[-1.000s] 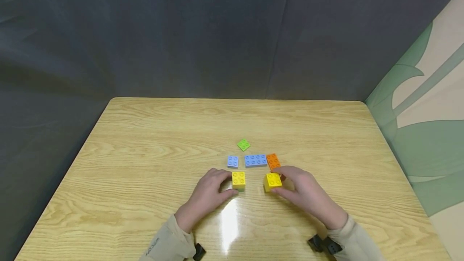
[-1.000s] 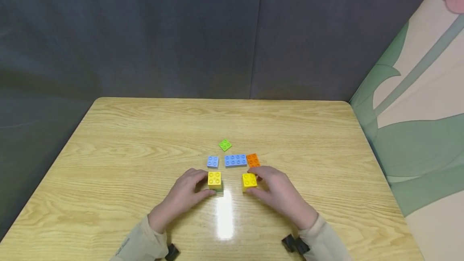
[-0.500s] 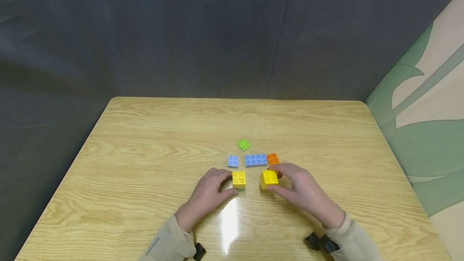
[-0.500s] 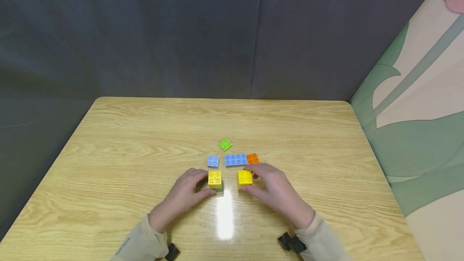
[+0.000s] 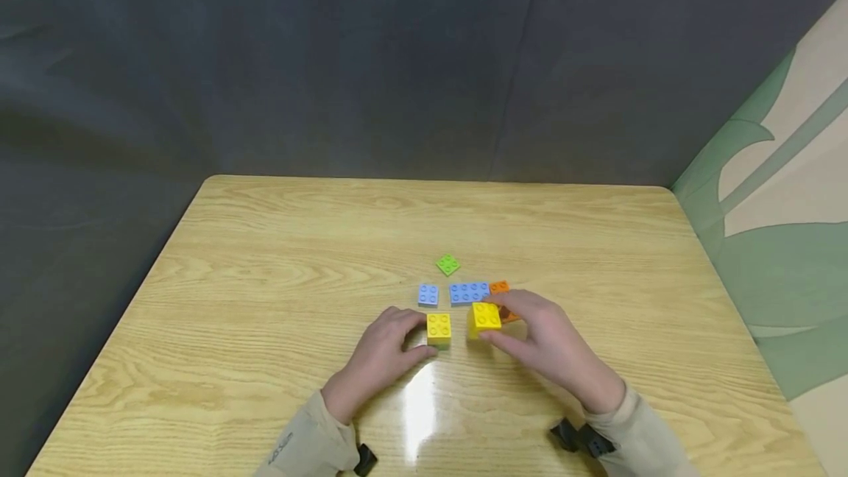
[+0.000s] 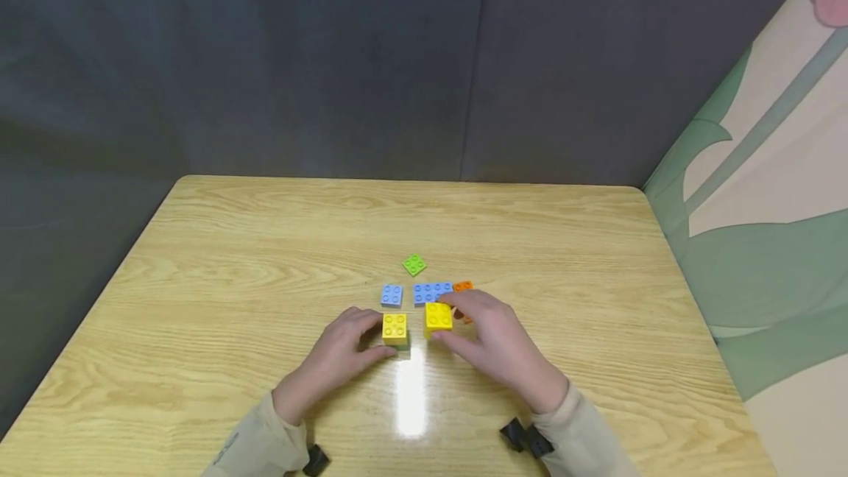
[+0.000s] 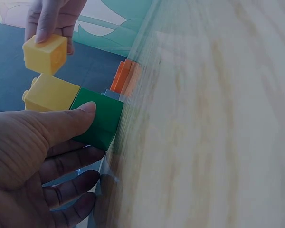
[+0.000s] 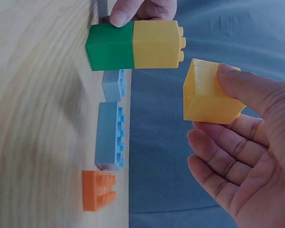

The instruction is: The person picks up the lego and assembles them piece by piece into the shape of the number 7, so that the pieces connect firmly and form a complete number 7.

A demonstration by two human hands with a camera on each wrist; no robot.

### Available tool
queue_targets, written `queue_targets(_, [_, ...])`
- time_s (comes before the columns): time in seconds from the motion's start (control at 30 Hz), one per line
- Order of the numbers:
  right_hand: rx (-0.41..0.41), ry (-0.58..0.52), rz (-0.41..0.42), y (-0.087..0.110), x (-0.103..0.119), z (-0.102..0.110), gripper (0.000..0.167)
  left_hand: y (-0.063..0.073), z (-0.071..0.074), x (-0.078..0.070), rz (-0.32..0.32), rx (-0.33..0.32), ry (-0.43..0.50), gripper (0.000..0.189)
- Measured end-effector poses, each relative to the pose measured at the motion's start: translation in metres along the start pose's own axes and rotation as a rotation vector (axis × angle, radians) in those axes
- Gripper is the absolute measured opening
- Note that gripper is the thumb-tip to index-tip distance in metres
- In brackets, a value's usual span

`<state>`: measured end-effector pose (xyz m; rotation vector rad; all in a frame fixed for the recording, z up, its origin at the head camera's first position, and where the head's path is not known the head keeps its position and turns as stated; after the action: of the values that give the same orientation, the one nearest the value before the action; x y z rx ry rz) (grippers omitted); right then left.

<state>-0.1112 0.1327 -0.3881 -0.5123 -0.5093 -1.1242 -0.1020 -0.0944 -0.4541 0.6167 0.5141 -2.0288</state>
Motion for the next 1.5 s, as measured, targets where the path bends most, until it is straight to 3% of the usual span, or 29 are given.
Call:
queue_targets(0.9, [-0.001, -0.051, 0.121, -0.013, 0.021, -0.007, 0.045, 0.0, 0.0, 0.0, -0.015, -0.014, 0.01, 0.041])
queue_targets(1.5, [0.024, -0.061, 0.158, -0.019, 0.029, -0.015, 0.045, -0.001, -0.001, 0.0, -0.043, -0.024, 0.003, 0.04])
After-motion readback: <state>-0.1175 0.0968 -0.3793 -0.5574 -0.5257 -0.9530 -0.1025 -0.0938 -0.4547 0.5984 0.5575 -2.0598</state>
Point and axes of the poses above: each hand's wrist, its own y-axis away from the middle knuckle, its own z-axis out of the back of the hand, x = y × z, the point moved 4 cm from there along -y, towards the middle knuckle, and after that the axes turned 11 degrees about -z, right-handed, at the moved point
